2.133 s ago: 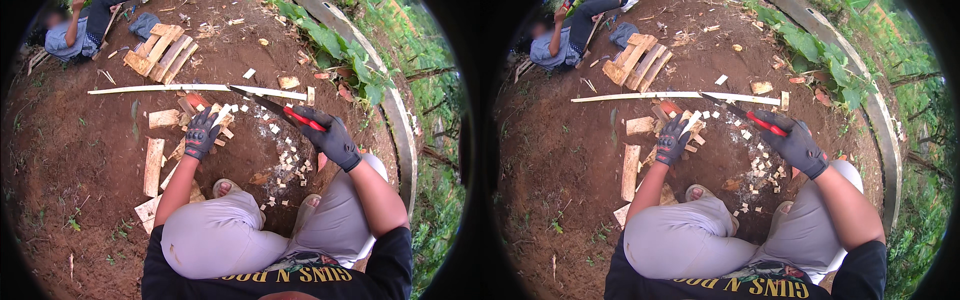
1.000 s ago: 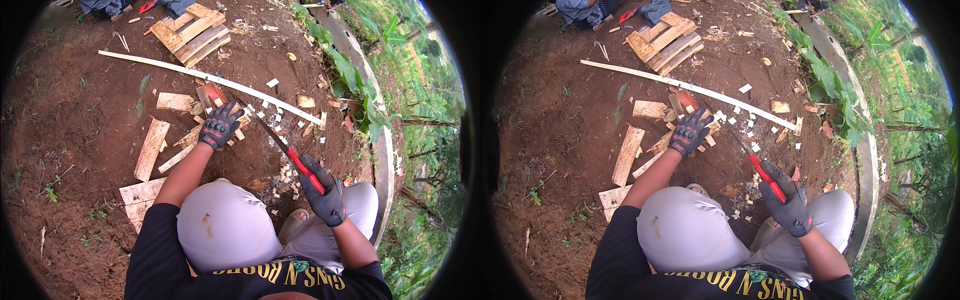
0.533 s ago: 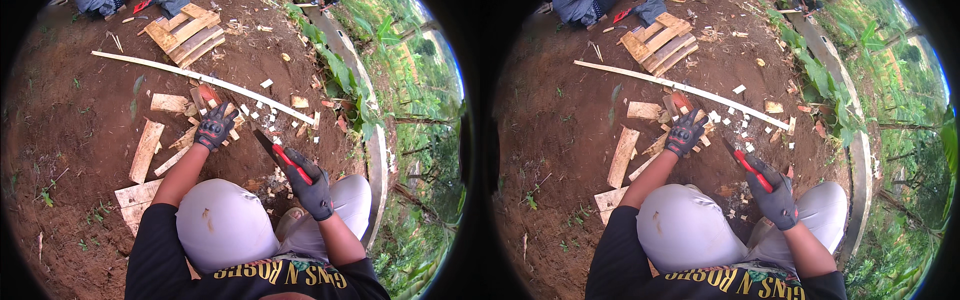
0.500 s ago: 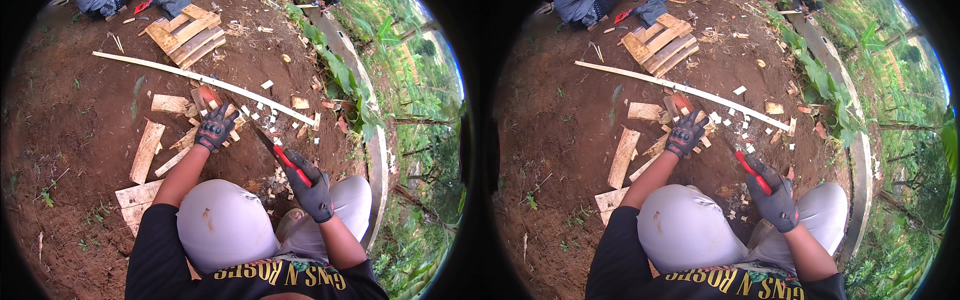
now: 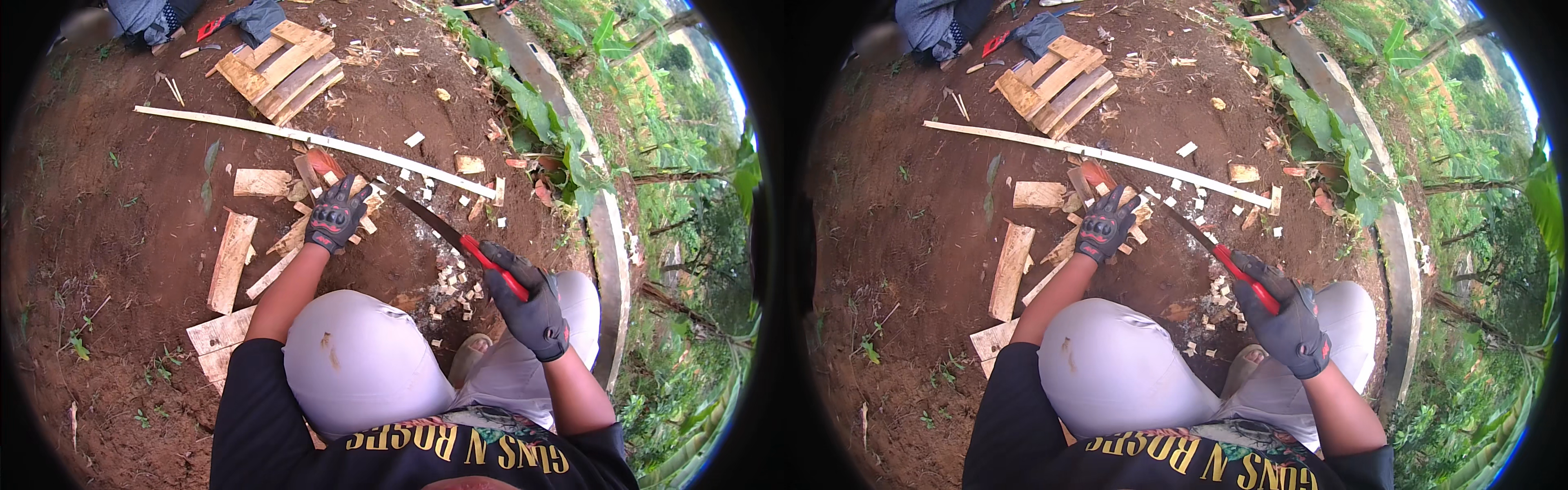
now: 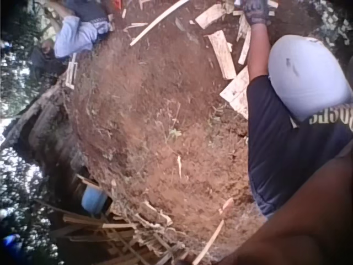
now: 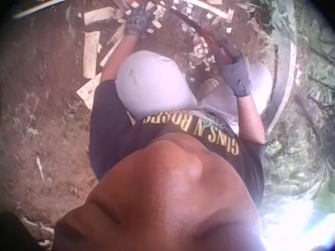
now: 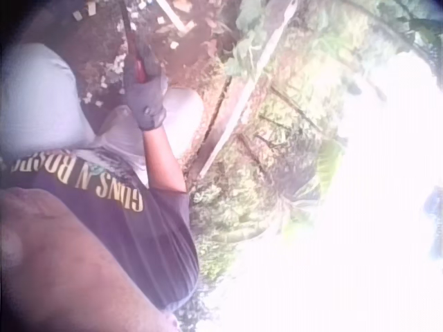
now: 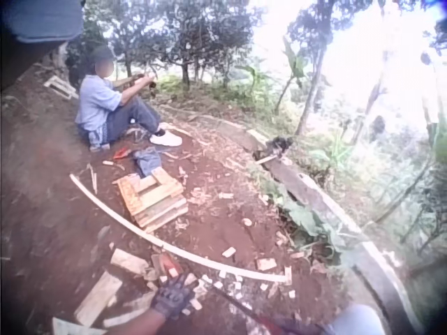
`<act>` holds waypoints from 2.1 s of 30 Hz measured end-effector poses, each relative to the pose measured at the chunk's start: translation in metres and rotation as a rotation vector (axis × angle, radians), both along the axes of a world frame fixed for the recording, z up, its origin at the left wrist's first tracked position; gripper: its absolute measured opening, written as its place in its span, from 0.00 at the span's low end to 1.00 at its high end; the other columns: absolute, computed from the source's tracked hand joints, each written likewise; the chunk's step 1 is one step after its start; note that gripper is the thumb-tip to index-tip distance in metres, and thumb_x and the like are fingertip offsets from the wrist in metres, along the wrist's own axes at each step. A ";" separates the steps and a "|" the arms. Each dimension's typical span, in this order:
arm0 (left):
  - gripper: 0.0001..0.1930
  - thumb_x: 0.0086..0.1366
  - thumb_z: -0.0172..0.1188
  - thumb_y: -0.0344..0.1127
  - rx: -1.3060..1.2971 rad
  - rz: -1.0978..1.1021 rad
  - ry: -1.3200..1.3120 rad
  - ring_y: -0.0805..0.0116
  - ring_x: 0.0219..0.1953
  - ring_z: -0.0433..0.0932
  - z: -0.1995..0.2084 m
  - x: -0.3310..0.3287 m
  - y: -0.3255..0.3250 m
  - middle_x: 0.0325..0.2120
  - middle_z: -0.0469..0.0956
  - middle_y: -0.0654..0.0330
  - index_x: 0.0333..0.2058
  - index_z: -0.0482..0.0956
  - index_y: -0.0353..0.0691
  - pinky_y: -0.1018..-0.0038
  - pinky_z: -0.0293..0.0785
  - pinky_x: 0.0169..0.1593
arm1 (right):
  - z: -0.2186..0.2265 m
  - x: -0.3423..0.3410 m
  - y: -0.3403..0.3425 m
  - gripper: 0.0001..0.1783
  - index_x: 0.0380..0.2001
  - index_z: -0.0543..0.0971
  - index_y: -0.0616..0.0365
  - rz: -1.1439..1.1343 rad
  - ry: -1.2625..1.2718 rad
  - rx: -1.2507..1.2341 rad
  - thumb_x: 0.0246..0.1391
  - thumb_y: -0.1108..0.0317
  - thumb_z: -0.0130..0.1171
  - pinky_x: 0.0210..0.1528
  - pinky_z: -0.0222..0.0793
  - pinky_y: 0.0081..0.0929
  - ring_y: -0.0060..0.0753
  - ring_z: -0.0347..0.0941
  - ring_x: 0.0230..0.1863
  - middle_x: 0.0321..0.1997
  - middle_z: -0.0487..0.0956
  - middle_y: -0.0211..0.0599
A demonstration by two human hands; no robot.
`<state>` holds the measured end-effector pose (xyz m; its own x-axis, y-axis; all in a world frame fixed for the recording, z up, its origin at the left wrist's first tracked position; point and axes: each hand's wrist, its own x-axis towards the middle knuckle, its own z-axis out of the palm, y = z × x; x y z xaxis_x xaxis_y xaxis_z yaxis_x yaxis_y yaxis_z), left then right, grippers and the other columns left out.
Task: The person walks to a work area and sits on the ground. They use a hand saw to cut a long, thin piece of wood into smaller segments, holding the wood with one hand and sawing with the other.
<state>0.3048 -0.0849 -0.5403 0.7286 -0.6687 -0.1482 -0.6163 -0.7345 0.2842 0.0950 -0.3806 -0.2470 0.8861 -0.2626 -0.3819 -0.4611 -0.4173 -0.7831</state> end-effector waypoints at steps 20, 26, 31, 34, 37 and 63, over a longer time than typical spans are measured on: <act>0.24 0.79 0.57 0.50 0.003 0.017 -0.060 0.49 0.72 0.73 0.000 -0.001 0.000 0.75 0.70 0.53 0.66 0.81 0.46 0.51 0.68 0.74 | -0.020 -0.040 0.013 0.22 0.65 0.84 0.45 0.006 -0.055 -0.013 0.69 0.65 0.67 0.76 0.66 0.48 0.44 0.89 0.37 0.41 0.91 0.37; 0.25 0.79 0.57 0.49 -0.004 0.004 -0.087 0.50 0.73 0.72 -0.005 0.002 -0.008 0.76 0.70 0.53 0.67 0.80 0.42 0.53 0.67 0.75 | -0.071 -0.012 0.028 0.21 0.65 0.85 0.50 0.097 -0.093 -0.209 0.72 0.63 0.65 0.64 0.77 0.39 0.38 0.90 0.51 0.54 0.90 0.48; 0.25 0.80 0.56 0.50 -0.013 0.013 -0.073 0.50 0.74 0.71 -0.002 0.004 0.002 0.77 0.68 0.53 0.67 0.80 0.44 0.52 0.67 0.75 | -0.011 -0.003 0.022 0.22 0.67 0.83 0.52 0.066 0.182 -0.054 0.71 0.67 0.65 0.61 0.79 0.36 0.33 0.89 0.48 0.52 0.90 0.48; 0.25 0.80 0.56 0.50 -0.001 0.009 -0.038 0.50 0.74 0.71 -0.001 -0.001 -0.007 0.77 0.68 0.54 0.68 0.80 0.45 0.52 0.67 0.75 | -0.015 -0.027 0.020 0.26 0.69 0.82 0.43 0.063 -0.009 -0.093 0.69 0.61 0.67 0.74 0.70 0.47 0.44 0.90 0.38 0.41 0.90 0.44; 0.25 0.79 0.56 0.50 0.004 -0.002 -0.077 0.49 0.73 0.72 -0.009 -0.001 -0.003 0.77 0.68 0.54 0.67 0.80 0.44 0.51 0.67 0.75 | -0.022 0.001 0.027 0.25 0.68 0.83 0.47 0.001 -0.186 -0.270 0.70 0.61 0.66 0.64 0.79 0.41 0.47 0.90 0.43 0.44 0.90 0.47; 0.24 0.79 0.56 0.51 -0.013 -0.036 -0.062 0.46 0.69 0.75 0.001 0.001 -0.003 0.74 0.70 0.54 0.65 0.83 0.47 0.51 0.71 0.71 | -0.074 -0.008 0.036 0.24 0.68 0.84 0.43 0.029 -0.034 -0.057 0.70 0.56 0.65 0.73 0.64 0.51 0.43 0.88 0.38 0.37 0.91 0.36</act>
